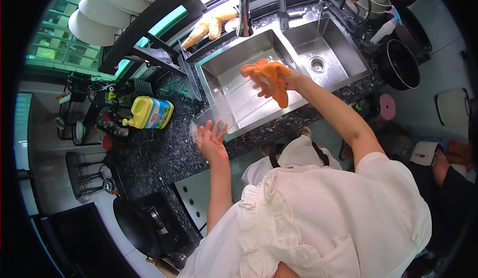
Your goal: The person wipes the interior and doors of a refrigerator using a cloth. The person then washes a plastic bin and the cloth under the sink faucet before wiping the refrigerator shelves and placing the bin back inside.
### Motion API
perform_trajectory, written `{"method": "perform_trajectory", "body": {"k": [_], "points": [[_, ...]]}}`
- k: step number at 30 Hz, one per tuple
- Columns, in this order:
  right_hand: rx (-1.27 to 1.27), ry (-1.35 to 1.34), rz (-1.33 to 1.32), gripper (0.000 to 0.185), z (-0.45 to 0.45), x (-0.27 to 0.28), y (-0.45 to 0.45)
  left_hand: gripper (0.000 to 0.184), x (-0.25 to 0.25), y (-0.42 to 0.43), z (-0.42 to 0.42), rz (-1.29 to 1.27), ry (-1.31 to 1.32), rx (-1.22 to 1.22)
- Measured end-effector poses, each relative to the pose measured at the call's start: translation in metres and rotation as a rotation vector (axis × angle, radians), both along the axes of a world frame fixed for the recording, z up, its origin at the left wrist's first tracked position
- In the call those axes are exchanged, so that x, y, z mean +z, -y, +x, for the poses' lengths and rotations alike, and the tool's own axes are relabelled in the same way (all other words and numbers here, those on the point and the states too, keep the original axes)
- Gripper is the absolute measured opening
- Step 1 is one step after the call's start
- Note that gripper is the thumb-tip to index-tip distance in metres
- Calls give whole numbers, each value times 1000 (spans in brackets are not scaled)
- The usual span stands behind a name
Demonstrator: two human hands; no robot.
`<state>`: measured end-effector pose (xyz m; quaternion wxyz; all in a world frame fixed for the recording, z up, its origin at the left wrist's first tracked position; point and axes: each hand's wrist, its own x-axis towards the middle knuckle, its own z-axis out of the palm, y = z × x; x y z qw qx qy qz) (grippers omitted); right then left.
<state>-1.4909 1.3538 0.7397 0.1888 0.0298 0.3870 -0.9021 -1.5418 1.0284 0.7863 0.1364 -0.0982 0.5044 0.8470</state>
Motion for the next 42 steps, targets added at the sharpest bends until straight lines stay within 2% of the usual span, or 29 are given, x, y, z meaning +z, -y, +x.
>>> {"method": "perform_trajectory", "body": {"k": [2, 3, 4, 6, 7, 8, 10, 11, 12, 14, 15, 16, 18, 20, 22, 23, 24, 26, 27, 28, 30, 32, 33, 34, 36, 37, 38, 40, 42], "points": [[-154, -62, -123, 50, 5, 6, 1, 22, 0, -7, -5, -16, 22, 53], [-162, 3, -13, 58, 8, 13, -2, 22, -2, -10, -8, -12, 26, 57], [-157, 8, -7, 58, 9, 10, -4, 22, -2, -14, -12, -6, 16, 45], [-193, -76, -222, 59, 11, 7, -6, 22, -5, -23, -14, 8, 14, 41], [-319, -73, -94, 60, 11, 3, -2, 25, -5, -28, -14, -3, 24, 57], [-319, -77, -86, 60, 18, 3, 1, 28, -4, -34, -17, -11, 27, 73], [-599, -67, -160, 58, 25, -5, 14, 33, -9, -46, -20, 5, -5, 117], [-762, 57, -131, 49, 21, -15, 21, 37, -12, -49, -19, 10, -29, 161], [-860, 0, 191, 37, 24, -10, 27, 37, -7, -56, -18, 13, -40, 175], [-1230, 126, 602, 28, 21, 7, 50, 47, 0, -66, -14, -96, -125, 264], [-1164, -23, 791, 29, 16, -2, 48, 52, -5, -64, -13, -80, -157, 202], [-1324, -82, 1286, 34, 11, -7, 57, 52, -8, -65, -10, -84, -155, 200], [-1106, 21, 1777, 37, 10, 63, 91, 53, -2, -74, 2, -45, -169, 101], [-863, -140, 1656, 48, -1, 52, 124, 47, -4, -85, 13, -38, -177, 91], [-714, -374, 1571, 43, 3, 55, 155, 39, -18, -90, 12, -330, -231, 161], [-709, -455, 1499, 39, 3, 53, 165, 37, -39, -79, 0, -213, -240, 99], [-702, -538, 1428, 37, 3, 51, 170, 37, -45, -71, -7, -211, -240, 92], [-716, -639, 1413, 30, -1, 48, 164, 37, -51, -53, -14, 45, -240, -118], [-593, -667, 1549, 28, -5, 38, 145, 37, -26, -59, 3, -125, -185, 41], [-462, -695, 1682, 26, -7, 26, 126, 38, -17, -54, 4, -121, -140, 95], [-587, -703, 1897, 23, -10, -7, 81, 39, -7, -42, -1, -82, -176, 123], [-323, -549, 2318, 19, -16, -11, 78, 44, -5, -50, 3, -128, -164, 130], [-258, -447, 2340, 16, -20, -11, 81, 48, -4, -55, 3, -165, -171, 123], [-267, -456, 2340, 16, -26, -10, 84, 48, -1, -56, 3, -163, -180, 128], [-352, -170, 2005, 18, -27, -4, 100, 48, -2, -55, 9, -109, -235, 153], [-410, -172, 1741, 21, -24, 2, 113, 48, -2, -53, 11, -113, -237, 158], [-500, -223, 1630, 26, -26, -4, 130, 46, -5, -53, 10, -155, -236, 160], [-587, -380, 1559, 31, -19, 35, 167, 39, -14, -53, 9, -181, -238, 174], [-632, -492, 1358, 30, -26, 38, 186, 38, -30, -45, -6, -421, -425, 147]]}}
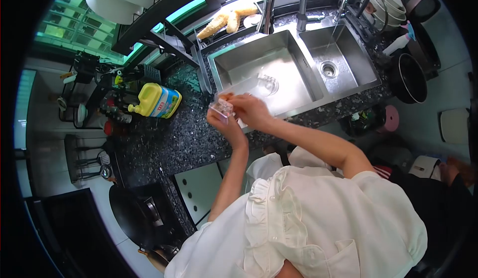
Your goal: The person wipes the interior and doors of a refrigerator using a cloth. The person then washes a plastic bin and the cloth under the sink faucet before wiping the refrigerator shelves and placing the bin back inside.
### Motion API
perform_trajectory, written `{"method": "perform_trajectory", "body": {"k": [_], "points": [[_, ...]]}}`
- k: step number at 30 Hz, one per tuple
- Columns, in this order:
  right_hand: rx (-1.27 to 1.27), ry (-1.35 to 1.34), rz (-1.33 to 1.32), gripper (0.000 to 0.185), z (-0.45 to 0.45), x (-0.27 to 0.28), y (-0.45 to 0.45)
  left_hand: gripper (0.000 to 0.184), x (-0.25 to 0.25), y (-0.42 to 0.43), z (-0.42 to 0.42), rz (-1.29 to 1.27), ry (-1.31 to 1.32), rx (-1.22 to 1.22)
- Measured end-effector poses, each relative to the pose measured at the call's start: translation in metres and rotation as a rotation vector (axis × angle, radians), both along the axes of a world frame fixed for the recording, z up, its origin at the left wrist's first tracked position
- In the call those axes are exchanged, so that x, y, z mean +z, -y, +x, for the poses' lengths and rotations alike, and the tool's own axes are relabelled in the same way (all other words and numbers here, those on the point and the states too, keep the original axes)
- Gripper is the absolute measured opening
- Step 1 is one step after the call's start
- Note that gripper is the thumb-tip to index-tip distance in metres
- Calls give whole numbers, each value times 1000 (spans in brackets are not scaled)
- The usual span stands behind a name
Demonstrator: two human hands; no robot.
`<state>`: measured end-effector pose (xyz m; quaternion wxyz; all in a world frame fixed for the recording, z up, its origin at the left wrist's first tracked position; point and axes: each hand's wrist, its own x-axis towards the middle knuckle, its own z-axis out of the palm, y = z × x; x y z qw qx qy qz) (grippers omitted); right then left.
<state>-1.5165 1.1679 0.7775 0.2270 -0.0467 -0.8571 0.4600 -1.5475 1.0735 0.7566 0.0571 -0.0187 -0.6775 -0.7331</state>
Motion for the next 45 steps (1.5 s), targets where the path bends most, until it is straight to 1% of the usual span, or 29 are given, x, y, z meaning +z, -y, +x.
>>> {"method": "perform_trajectory", "body": {"k": [1, 3, 4, 5, 6, 8, 10, 11, 12, 14, 16, 18, 20, 21, 22, 24, 26, 28, 29, 30, 32, 33, 38, 40, 41, 42, 43, 44, 45], "points": [[46, -81, -73, 27, -2, 3, 6, 38, -2, 1, -6, 8, -6, 0], [139, -62, -47, 27, -5, 8, 4, 37, 6, 14, -5, 172, 80, -119], [219, -47, -16, 26, -7, 10, -1, 37, 9, 16, -2, 171, 76, -107], [246, -6, 93, 22, -5, 15, -10, 36, 14, 13, 4, 138, 157, -72], [247, -7, 97, 22, -6, 10, -18, 35, 16, 10, 6, 108, 238, -43], [24, -47, 292, 16, -13, -8, -38, 36, 20, 5, 4, 181, 230, -33], [-217, 234, 147, 16, -33, -45, -70, 39, 22, 8, -2, 283, 130, 14], [-374, 238, 179, 17, -29, -36, -77, 40, 23, 12, -4, 243, 111, -2], [-398, 181, 81, 22, -21, -18, -76, 40, 27, 15, -4, 246, 108, -1], [-305, 59, -235, 26, -3, 13, -90, 37, 37, 19, -2, 294, 110, 18], [-340, -244, -385, 19, 8, 10, -128, 34, 44, 26, -3, 320, 119, 15], [-322, -181, -1051, 25, 34, 46, -162, 31, 47, 39, -6, 338, 126, 15], [9, -184, -1417, 32, 51, 65, -194, 23, 49, 45, -10, 344, 169, -50], [-42, -13, -1523, 39, 61, 72, -200, 16, 46, 47, -12, 384, 186, -82], [-63, -30, -1520, 39, 63, 57, -202, 16, 43, 41, -11, 385, 192, -107], [154, 150, -1571, 43, 52, 7, -196, 13, 42, 27, -7, 474, 281, -118], [55, 70, -831, 37, 45, -9, -143, 14, 45, 15, -2, 452, 285, -161], [-175, 141, -537, 29, 46, -42, -137, 18, 57, 9, -4, 336, 304, -87], [-333, 274, -439, 26, 49, -18, -126, 18, 56, 7, -8, 335, 298, -86], [-326, 280, -450, 26, 51, -17, -121, 20, 51, 9, -11, 344, 327, -105], [-479, 146, -52, 32, 47, -13, -117, 21, 33, 8, -17, 356, 345, -120], [-505, 102, -12, 30, 44, -7, -112, 24, 22, 2, -18, 405, 355, -124], [-554, 35, -55, 29, 25, 3, -61, 36, -2, -57, 24, 563, 458, -179], [-419, 77, -209, 33, 29, 1, -59, 35, 1, -52, 10, 556, 473, -199], [-329, 70, -187, 38, 36, 12, -64, 35, 2, -45, 3, 545, 501, -231], [-238, 62, -164, 44, 44, 22, -72, 37, 6, -35, -7, 507, 497, -358], [-125, -3, -236, 48, 49, 18, -80, 37, 9, -22, -13, 524, 507, -479], [53, 183, -816, 43, 52, 16, -96, 37, 20, -11, -19, 534, 515, -606], [58, 169, -1040, 40, 62, 21, -111, 37, 30, -1, -25, 529, 506, -594]]}}
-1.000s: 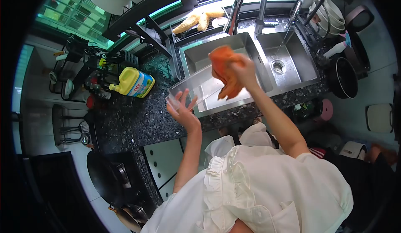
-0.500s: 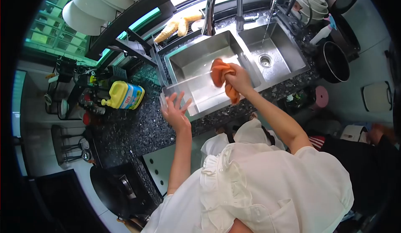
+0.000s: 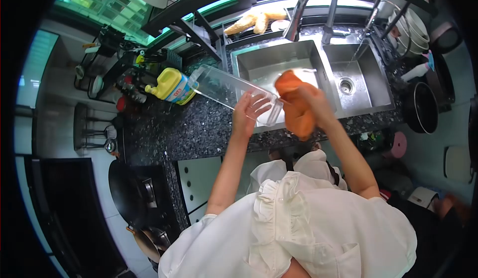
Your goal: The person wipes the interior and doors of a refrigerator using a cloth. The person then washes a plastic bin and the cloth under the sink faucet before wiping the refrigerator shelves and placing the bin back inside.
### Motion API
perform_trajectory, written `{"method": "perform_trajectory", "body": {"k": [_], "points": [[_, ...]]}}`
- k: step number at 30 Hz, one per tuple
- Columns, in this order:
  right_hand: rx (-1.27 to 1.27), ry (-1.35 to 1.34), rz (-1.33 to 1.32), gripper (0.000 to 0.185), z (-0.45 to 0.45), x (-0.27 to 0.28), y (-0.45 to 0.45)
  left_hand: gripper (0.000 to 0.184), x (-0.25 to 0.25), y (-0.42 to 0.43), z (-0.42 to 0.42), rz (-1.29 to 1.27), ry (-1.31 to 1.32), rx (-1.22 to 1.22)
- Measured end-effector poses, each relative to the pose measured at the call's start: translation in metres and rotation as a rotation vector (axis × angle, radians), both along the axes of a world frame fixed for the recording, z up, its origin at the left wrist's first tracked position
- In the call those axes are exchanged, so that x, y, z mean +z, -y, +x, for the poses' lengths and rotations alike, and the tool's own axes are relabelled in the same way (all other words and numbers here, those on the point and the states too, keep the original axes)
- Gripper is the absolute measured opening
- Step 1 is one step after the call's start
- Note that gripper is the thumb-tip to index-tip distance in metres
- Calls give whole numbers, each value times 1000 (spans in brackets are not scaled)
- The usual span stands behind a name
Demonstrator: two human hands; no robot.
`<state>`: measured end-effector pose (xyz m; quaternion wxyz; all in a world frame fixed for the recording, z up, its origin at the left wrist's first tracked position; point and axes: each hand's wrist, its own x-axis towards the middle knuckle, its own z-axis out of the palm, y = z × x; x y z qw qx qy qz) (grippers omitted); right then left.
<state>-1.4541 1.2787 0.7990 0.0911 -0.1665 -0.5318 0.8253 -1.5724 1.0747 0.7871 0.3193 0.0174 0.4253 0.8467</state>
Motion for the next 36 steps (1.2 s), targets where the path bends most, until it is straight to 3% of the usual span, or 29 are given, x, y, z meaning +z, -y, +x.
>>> {"method": "perform_trajectory", "body": {"k": [1, 3, 5, 7, 9, 11, 13, 14, 16, 18, 19, 22, 23, 24, 27, 30, 31, 33, 34, 36], "points": [[-17, 7, -222, 37, 8, 11, -9, 37, 9, 9, -2, -16, 25, -110], [-20, -56, -387, 35, 11, 33, 10, 37, 14, 21, -1, -36, 55, -224], [68, -130, -537, 31, 2, 27, 25, 37, 15, 22, 4, -288, -69, -425], [-10, -320, 108, 34, -4, 21, 70, 35, 22, 17, 14, -290, -77, -468], [-142, -436, 450, 34, -23, 18, 78, 32, 27, 14, 25, -292, -91, -543], [-214, -505, -13, 33, -63, 31, 80, 28, 23, 20, 18, -320, -80, -629], [-253, -476, 265, 32, -111, 37, 42, 26, 30, 18, 26, -338, -73, -819], [-255, -470, 262, 32, -123, 35, 35, 24, 20, 17, 25, -317, -102, -800], [-73, -251, -219, 34, -140, 37, 33, 24, 18, 14, 23, -339, -127, -734], [-8, -129, 9, 31, -106, 28, 54, 26, 14, 12, 21, -382, -203, -528], [-49, -243, 59, 31, -104, -11, 69, 26, 16, 17, 19, -372, -207, -505], [44, -95, -194, 29, -41, -12, 69, 25, 18, 35, 14, -412, -39, -555], [141, -68, 41, 33, -28, -6, 52, 24, 15, 39, 16, -434, -58, -514], [71, -14, -50, 32, -28, -28, 38, 23, 12, 40, 17, -452, -80, -476], [-38, -21, -411, 34, -10, 35, 21, 27, -4, 42, 11, -373, -46, -379], [-23, -39, -96, 31, -31, 47, 56, 37, -24, 33, 8, -481, -191, -464], [26, -128, -58, 33, -40, 52, 74, 39, 1, 16, 28, -432, -150, -332], [-191, -302, 618, 38, -71, 41, 94, 48, -64, -7, 43, -630, -965, 59], [-208, -283, 633, 39, -82, 38, 99, 59, 0, -10, 58, -422, -383, -346], [-227, -273, 653, 39, -82, 36, 99, 62, -13, -2, 38, -476, -406, -369]]}}
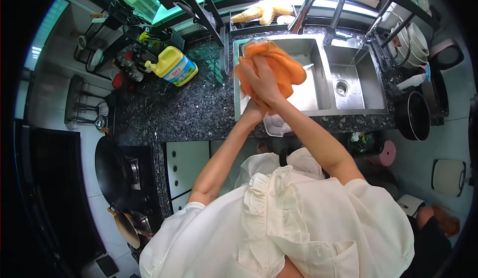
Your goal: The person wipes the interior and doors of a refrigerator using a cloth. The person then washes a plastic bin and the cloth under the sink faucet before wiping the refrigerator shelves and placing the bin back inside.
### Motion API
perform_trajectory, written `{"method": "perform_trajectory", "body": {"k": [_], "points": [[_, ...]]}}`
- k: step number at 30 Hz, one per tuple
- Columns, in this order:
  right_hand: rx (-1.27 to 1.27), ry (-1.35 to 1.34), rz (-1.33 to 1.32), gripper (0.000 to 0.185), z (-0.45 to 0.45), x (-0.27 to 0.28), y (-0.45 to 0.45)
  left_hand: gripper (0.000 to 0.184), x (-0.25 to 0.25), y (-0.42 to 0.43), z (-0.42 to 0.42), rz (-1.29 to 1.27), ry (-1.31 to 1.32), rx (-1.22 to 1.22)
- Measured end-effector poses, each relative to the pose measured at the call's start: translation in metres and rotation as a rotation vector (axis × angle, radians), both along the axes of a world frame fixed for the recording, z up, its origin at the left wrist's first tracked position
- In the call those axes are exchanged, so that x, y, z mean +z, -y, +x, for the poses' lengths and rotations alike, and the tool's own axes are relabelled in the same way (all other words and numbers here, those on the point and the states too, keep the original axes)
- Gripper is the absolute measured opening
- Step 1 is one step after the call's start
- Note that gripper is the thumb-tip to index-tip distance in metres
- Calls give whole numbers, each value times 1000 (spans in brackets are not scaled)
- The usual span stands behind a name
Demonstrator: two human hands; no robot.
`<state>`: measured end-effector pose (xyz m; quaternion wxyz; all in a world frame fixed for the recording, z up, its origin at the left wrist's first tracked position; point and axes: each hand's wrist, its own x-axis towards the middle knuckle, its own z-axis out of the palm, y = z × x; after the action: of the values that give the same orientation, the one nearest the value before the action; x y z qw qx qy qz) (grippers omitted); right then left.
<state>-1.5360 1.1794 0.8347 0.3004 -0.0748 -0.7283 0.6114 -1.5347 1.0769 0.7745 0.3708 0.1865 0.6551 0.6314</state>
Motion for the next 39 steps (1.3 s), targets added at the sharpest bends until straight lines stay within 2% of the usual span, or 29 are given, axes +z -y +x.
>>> {"method": "perform_trajectory", "body": {"k": [1, 2, 5, 6, 7, 8, 9, 10, 11, 12, 13, 15, 16, 18, 19, 20, 21, 24, 25, 28, 29, 31, 32, 33, 35, 37, 38, 39], "points": [[88, 181, 147, 39, 12, -2, -2, 64, -8, 5, -10, -63, -31, -8], [182, 364, 298, 39, 24, -6, -2, 55, 3, 8, -6, -1, -58, 84], [154, 393, 303, 39, 44, -25, -1, 49, 8, 19, -10, -46, -124, 145], [249, 450, 125, 39, 37, -40, -14, 49, 10, 21, -13, -34, -129, 154], [341, 511, -59, 39, 35, -53, -34, 50, 10, 24, -15, -11, 12, 85], [434, 575, -653, 38, 43, -49, -56, 50, 11, 29, -15, 10, 152, 17], [537, 323, -1006, 38, 47, -56, -74, 51, 14, 33, -17, 28, 286, -52], [454, 217, -1087, 42, 65, -19, -83, 52, 21, 36, -18, 121, 219, -41], [542, 41, -1177, 46, 75, -15, -102, 50, 27, 43, -19, 125, 356, 74], [605, -96, -1056, 49, 84, 29, -103, 49, 39, 49, -18, 138, 347, 62], [537, -132, -1127, 46, 99, 49, -102, 49, 47, 53, -16, 150, 342, 42], [598, -260, -1151, 42, 101, -60, -133, 44, 47, 52, -15, 166, 283, -96], [567, -273, -1148, 42, 103, -45, -130, 42, 49, 47, -10, 148, 326, -117], [-83, -111, 433, 32, 84, 11, -102, 41, 48, 28, -3, 118, 371, -177], [-90, -90, 545, 32, 69, 3, -98, 42, 44, 22, 2, 70, 400, -242], [-391, -220, 710, 32, 39, -67, -112, 43, 41, 18, 5, 21, 425, -298], [-405, -213, 701, 32, 33, -67, -114, 43, 36, 14, 7, 8, 427, -309], [165, -74, -42, 31, 5, -57, -92, 53, 29, 3, 11, 11, 426, -195], [177, -81, -44, 31, 3, -56, -82, 53, 31, 0, 8, 11, 420, -183], [66, -20, 462, 29, 20, -73, -44, 65, 33, -5, 12, 127, 452, -6], [85, -22, 466, 29, 26, -73, -41, 65, 26, -7, 17, 135, 453, 12], [142, -107, 382, 25, 42, -69, -34, 65, -11, -3, 25, -137, 349, 263], [150, -105, 373, 25, 43, -67, -34, 61, -18, -3, 25, -86, 197, 279], [200, -173, 461, 28, 41, -65, -37, 61, -25, -3, 25, -91, 203, 286], [253, -231, 539, 32, 34, -66, -39, 58, -26, -4, 29, 1, -203, 369], [433, -115, 258, 31, 25, -68, -39, 60, -13, 8, 19, -59, -290, 346], [430, -107, 250, 31, 30, -56, -42, 63, -8, 17, 11, -109, -385, 323], [534, 89, 358, 30, 35, -31, -48, 64, -17, 28, 0, -143, -342, 458]]}}
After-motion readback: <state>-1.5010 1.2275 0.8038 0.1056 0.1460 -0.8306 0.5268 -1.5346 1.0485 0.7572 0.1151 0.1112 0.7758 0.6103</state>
